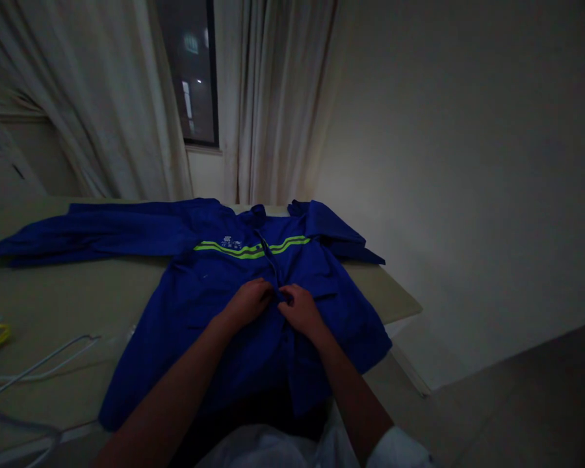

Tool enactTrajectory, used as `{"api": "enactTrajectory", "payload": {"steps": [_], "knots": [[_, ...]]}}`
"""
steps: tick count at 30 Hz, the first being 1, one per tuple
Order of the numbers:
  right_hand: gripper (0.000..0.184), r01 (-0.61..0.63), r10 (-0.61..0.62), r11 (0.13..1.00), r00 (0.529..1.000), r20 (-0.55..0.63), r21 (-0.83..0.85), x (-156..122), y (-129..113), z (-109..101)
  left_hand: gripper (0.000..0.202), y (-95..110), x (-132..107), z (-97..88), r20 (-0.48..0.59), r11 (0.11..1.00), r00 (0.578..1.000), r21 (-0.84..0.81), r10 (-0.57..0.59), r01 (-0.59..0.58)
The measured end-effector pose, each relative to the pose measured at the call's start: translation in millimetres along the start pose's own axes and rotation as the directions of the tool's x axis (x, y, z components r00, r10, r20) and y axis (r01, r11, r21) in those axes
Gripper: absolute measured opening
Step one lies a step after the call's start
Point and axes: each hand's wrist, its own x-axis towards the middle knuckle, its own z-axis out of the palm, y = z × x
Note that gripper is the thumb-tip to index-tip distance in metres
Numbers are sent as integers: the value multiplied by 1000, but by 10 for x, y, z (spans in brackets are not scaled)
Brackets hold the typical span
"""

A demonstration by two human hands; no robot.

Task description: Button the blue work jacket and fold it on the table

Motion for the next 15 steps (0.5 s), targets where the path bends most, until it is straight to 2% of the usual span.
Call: {"api": "enactTrajectory", "payload": {"steps": [3, 8, 11, 15], "knots": [[17, 55, -58, 990, 998, -17, -131, 46, -48, 45, 20, 3, -31, -11, -59, 1000, 998, 23, 15, -14], [14, 45, -57, 995, 988, -142, -91, 60, -2, 129, 23, -18, -55, -3, -94, 998, 993, -3, 69, -69], [13, 70, -84, 993, 986, -142, -98, 51, 27, 137, 22, -20, -46, 6, -104, 996, 991, -12, 89, -91], [12, 121, -134, 985, 986, -102, -123, 40, 20, 135, 19, 4, -37, 33, -108, 1000, 994, -1, 14, -14]]}}
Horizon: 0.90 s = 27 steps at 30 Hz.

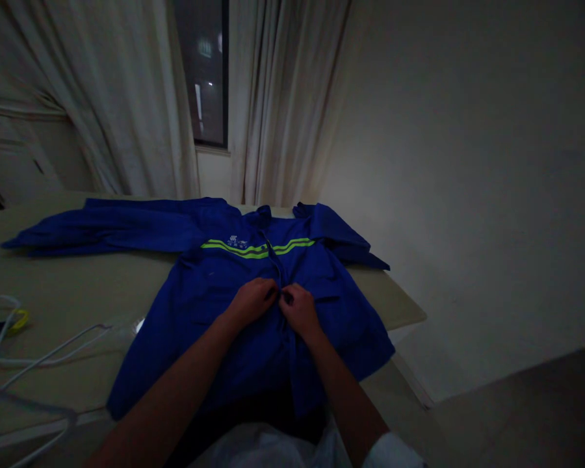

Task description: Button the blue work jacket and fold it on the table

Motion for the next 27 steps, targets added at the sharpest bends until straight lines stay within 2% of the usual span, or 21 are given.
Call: {"api": "enactTrajectory", "payload": {"steps": [5, 10, 14, 21, 24, 27], "knots": [[15, 25, -26, 999, 999, 22, 25, -5, 1, 6, 18, 13, 2, 18, -7, 998, 998, 13, -64, 64], [25, -94, 89, 954, 996, 32, 285, 43, 91, -15, 18, -9, 20, 21, -46, 996, 998, -75, -53, 49], [20, -161, 158, 906, 987, 40, 393, 96, 176, 12, 14, -46, 41, 51, -99, 979, 994, -202, -38, 17], [12, -60, 76, 957, 996, -46, 283, 80, 145, 31, 17, -66, 49, 32, -101, 889, 991, -457, -93, 37], [10, -26, 38, 977, 998, -52, 214, 59, 76, 5, 26, -69, 67, 17, -72, 838, 986, -539, -147, 86], [8, -10, 22, 983, 998, -63, 186, 49, 20, -16, 23, -101, 99, 37, -51, 775, 975, -617, -218, 141]]}}
